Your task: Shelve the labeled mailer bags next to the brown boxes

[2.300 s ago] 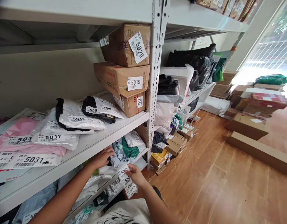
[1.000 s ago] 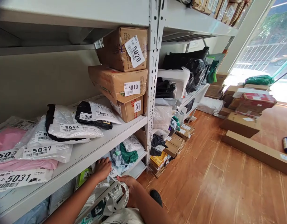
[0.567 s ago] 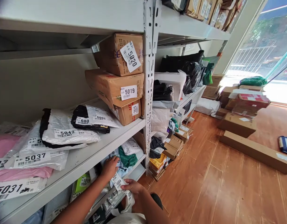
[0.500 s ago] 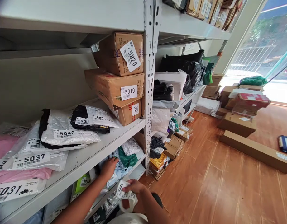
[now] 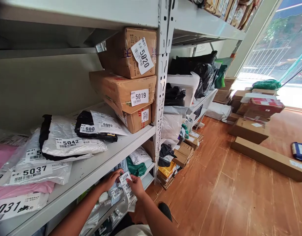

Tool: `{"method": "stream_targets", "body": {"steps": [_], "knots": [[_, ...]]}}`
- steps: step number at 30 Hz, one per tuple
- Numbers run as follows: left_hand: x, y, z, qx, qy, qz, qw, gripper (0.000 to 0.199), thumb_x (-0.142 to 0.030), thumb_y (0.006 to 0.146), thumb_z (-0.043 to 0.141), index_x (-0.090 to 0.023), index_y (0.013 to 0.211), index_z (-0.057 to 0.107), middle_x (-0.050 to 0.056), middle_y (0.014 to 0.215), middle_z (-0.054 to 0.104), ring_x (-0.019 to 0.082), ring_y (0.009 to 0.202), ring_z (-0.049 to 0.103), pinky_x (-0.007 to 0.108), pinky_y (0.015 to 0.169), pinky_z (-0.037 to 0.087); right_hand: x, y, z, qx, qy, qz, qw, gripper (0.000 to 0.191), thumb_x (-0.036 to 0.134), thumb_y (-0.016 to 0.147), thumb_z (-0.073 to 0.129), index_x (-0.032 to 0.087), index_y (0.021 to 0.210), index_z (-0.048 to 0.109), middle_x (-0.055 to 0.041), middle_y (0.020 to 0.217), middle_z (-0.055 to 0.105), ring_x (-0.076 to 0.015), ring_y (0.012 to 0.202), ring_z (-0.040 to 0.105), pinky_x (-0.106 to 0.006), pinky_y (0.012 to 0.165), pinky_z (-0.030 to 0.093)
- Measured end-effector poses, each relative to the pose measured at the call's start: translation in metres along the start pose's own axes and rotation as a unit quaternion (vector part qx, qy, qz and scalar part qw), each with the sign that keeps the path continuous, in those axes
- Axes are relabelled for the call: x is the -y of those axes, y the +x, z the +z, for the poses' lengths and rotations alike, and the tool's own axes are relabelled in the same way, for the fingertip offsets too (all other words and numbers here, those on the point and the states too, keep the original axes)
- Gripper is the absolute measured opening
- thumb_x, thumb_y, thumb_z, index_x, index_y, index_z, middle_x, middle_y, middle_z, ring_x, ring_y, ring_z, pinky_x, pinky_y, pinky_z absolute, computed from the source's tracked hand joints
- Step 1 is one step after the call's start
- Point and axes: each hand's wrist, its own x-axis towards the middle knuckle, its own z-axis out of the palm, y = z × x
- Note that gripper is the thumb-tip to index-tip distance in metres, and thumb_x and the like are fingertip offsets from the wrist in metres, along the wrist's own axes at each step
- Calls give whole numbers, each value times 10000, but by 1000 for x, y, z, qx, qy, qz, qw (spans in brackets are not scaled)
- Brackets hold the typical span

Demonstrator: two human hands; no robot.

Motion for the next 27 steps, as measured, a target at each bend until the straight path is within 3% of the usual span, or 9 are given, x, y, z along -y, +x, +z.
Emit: {"method": "stream_targets", "body": {"steps": [5,9,15,21,24,27], "knots": [[-8,8,5,-16,53,-63,996,231,-287,903,386,-193,946,593,58,963,690,213,889,624,288,765,457,-11,6,4,-81,-45,-31,995,536,687,427,761,186,522,596,36,472,518,-94,465,373,-266,498,311],[-18,9,11,-29,117,-112,986,294,-282,922,338,-184,1027,594,109,1014,694,258,982,617,342,822,437,-17,7,5,-138,-72,-36,987,551,688,489,723,212,407,459,61,401,372,-87,453,268,-270,473,232],[-31,13,18,-52,183,-165,968,376,-206,923,281,-143,1100,606,174,1034,691,307,997,632,384,806,449,-18,1,-1,-125,-64,-10,990,532,620,344,807,215,434,474,38,434,448,-110,460,362,-284,494,288],[-28,15,23,-79,185,-176,964,340,-214,912,351,-83,1086,612,216,1029,680,342,1021,617,435,846,456,-15,-32,-29,-134,-44,12,990,632,573,313,851,231,366,322,94,348,274,-51,407,190,-262,447,170],[-28,17,20,-117,183,-175,960,363,-202,868,449,-54,1184,547,255,1132,623,405,1152,524,541,958,386,-1,-56,-51,-99,-9,24,995,559,595,357,844,202,435,455,53,400,440,-67,398,314,-251,445,221],[-34,22,17,-111,171,-87,975,431,-103,828,442,-159,1248,526,176,1298,548,334,1272,425,517,1082,277,22,-62,-69,-81,33,11,996,495,583,452,832,186,624,590,3,559,601,-106,473,467,-254,493,324]]}}
